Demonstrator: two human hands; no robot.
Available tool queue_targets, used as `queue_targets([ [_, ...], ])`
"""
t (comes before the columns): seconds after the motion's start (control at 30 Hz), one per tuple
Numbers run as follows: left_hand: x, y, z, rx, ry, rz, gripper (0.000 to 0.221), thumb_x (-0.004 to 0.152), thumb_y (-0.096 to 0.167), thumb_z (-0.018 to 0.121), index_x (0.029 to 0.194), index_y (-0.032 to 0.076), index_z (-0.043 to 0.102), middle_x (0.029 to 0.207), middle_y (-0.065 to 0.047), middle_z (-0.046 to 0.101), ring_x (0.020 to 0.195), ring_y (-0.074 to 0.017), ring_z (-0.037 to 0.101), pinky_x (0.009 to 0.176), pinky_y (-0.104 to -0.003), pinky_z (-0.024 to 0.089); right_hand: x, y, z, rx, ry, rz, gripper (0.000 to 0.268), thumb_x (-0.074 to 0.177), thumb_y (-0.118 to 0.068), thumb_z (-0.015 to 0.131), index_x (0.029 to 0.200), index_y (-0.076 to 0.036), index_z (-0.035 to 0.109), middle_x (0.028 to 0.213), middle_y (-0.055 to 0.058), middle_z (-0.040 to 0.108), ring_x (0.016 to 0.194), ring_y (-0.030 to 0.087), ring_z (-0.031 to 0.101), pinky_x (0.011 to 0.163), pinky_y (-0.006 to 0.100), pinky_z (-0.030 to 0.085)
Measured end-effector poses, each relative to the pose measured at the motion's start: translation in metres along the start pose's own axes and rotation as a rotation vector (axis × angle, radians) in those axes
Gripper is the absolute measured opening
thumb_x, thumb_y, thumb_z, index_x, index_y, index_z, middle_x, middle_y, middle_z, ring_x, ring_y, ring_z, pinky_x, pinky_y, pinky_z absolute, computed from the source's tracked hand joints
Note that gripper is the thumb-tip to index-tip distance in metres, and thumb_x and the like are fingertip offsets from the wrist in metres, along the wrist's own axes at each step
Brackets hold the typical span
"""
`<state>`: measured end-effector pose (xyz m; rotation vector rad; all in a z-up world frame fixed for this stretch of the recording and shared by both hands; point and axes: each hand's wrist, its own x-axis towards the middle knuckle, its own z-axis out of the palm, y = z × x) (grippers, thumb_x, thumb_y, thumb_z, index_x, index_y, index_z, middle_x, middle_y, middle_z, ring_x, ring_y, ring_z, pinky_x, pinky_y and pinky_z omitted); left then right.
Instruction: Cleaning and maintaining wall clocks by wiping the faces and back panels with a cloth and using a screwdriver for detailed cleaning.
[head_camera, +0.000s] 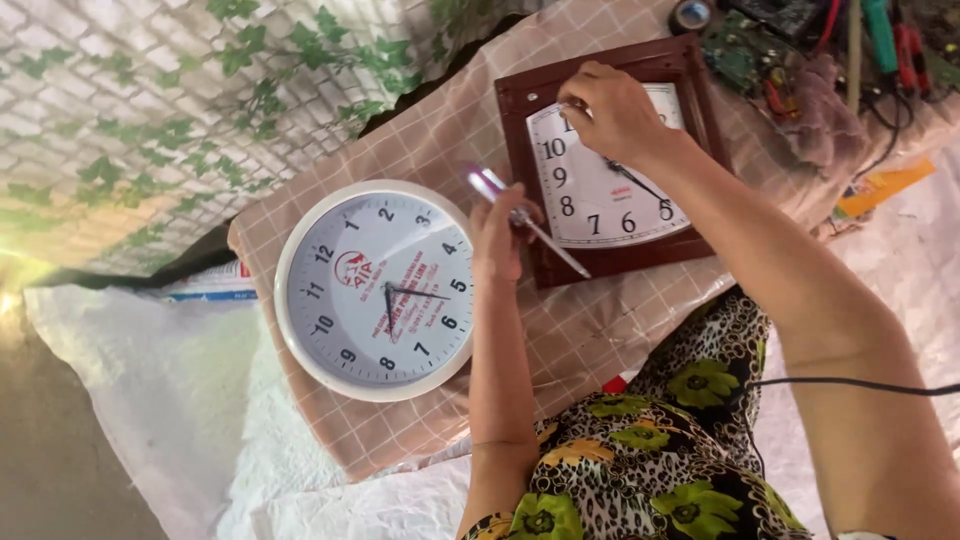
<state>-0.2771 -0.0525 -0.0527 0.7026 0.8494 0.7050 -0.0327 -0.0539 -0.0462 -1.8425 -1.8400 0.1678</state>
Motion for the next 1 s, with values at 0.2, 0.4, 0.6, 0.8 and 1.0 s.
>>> queue_targets([
  [0.2, -0.007, 0.005, 0.007, -0.019, -0.061, 0.065, 0.071, 0.089, 0.028, 0.066, 0.148, -0.005, 0.045, 0.066, -0.008, 0.067, 0.053, -0.0144, 0.055, 0.047, -0.027, 0.038, 0.038, 0.012, 0.046, -0.082, 0.013, 0.012, 0.009, 0.101, -0.010, 0.072, 0.105, -0.002, 0.075, 0.099, 0.011, 0.067, 0.087, 0.032, 0.065, 0.074, 0.046, 0.054],
  [0.4, 0.004, -0.007, 0.001, -0.077, -0.063, 0.190, 0.075, 0.089, 0.034, 0.072, 0.151, 0.001, 0.044, 0.092, -0.008, 0.068, 0.086, -0.0187, 0.061, 0.080, -0.035, 0.044, 0.045, -0.015, 0.028, -0.021, -0.086, 0.056, 0.014, 0.104, -0.019, 0.075, 0.105, -0.005, 0.075, 0.098, 0.011, 0.069, 0.081, 0.028, 0.067, 0.068, 0.043, 0.057],
  [0.6, 0.006, -0.004, 0.016, 0.124, -0.104, 0.514, 0.029, 0.097, 0.014, 0.067, 0.121, 0.002, 0.056, 0.110, -0.014, 0.068, 0.099, -0.0246, 0.066, 0.085, -0.034, 0.056, 0.041, -0.157, -0.071, 0.140, -0.584, 0.106, 0.044, 0.098, -0.035, 0.067, 0.129, -0.004, 0.064, 0.124, 0.017, 0.063, 0.100, 0.034, 0.066, 0.082, 0.041, 0.062],
  [0.8, 0.005, 0.026, 0.025, 0.373, -0.105, 0.741, 0.054, 0.095, 0.032, 0.065, 0.136, 0.007, 0.041, 0.093, -0.004, 0.063, 0.069, -0.0117, 0.056, 0.058, -0.025, 0.047, 0.039, -0.149, -0.080, -0.025, -0.369, -0.084, 0.030, 0.104, -0.028, 0.070, 0.120, -0.004, 0.063, 0.107, 0.016, 0.065, 0.079, 0.030, 0.066, 0.067, 0.040, 0.061],
  [1.0, 0.052, -0.010, 0.004, 0.777, 0.061, 0.714, 0.063, 0.099, 0.024, 0.058, 0.157, 0.016, 0.035, 0.149, -0.016, 0.055, 0.135, -0.0367, 0.054, 0.101, -0.057, 0.053, 0.043, -0.094, -0.082, 0.019, 0.163, -0.277, 0.022, 0.113, 0.002, 0.070, 0.127, 0.006, 0.055, 0.104, 0.022, 0.061, 0.076, 0.024, 0.062, 0.068, 0.034, 0.061],
])
